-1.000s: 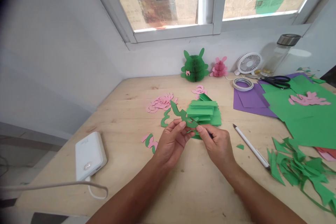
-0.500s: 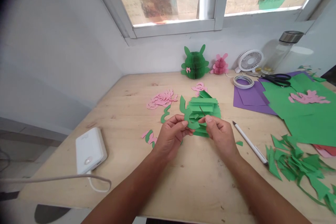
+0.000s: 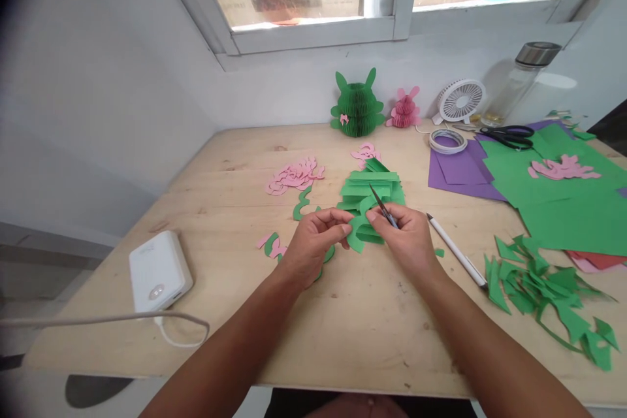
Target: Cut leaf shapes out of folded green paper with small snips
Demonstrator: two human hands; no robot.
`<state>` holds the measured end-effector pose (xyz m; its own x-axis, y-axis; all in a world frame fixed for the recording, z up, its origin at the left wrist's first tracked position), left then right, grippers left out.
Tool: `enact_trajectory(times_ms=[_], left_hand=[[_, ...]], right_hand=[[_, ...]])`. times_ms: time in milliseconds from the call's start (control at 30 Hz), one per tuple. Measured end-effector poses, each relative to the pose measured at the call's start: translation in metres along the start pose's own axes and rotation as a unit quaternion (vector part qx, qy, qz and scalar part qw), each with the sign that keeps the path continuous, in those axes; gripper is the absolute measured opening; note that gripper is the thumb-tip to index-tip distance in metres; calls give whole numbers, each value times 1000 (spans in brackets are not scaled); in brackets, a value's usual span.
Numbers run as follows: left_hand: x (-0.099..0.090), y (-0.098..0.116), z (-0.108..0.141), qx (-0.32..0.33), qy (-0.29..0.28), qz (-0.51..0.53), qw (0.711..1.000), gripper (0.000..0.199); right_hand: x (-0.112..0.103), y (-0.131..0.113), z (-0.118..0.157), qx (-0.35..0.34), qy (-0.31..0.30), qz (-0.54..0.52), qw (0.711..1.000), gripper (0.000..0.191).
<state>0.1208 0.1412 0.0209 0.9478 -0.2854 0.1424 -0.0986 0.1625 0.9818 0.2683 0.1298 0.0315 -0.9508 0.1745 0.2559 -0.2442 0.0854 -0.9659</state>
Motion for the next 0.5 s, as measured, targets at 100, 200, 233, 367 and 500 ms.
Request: enact_trajectory(times_ms=[100,200,233,367,500], left_hand=[[2,-6,0,-23,-12,30,999,16],[7,-12,1,-60,-38,76,995,20],[10,-14,2,-73,-51,83,993,21],[24,-19,7,-115,-116,74,984,24],[30,-15,9,-104,-141,65,982,26]], right_hand=[[-4,-1,1,-7,29,-2,1000,28],[-9,2,2,-11,57,-24,998,26],[-10,3,3,-11,64,-33,997,25],[-7,6,4,-1,55,-73,996,25],[-1,6,5,6,42,-102,994,26]])
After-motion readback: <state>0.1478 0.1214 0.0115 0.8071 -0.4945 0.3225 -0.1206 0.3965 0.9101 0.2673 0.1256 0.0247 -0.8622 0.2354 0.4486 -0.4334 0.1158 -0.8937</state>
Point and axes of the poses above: each hand's wrist, its own z-axis away from the middle knuckle, its own x-axis out of the palm, y = z × x, the point moved 10 cm from there along -z, towards the middle knuckle, and after that the axes turned 15 degrees about -z, right-handed, at the moved point
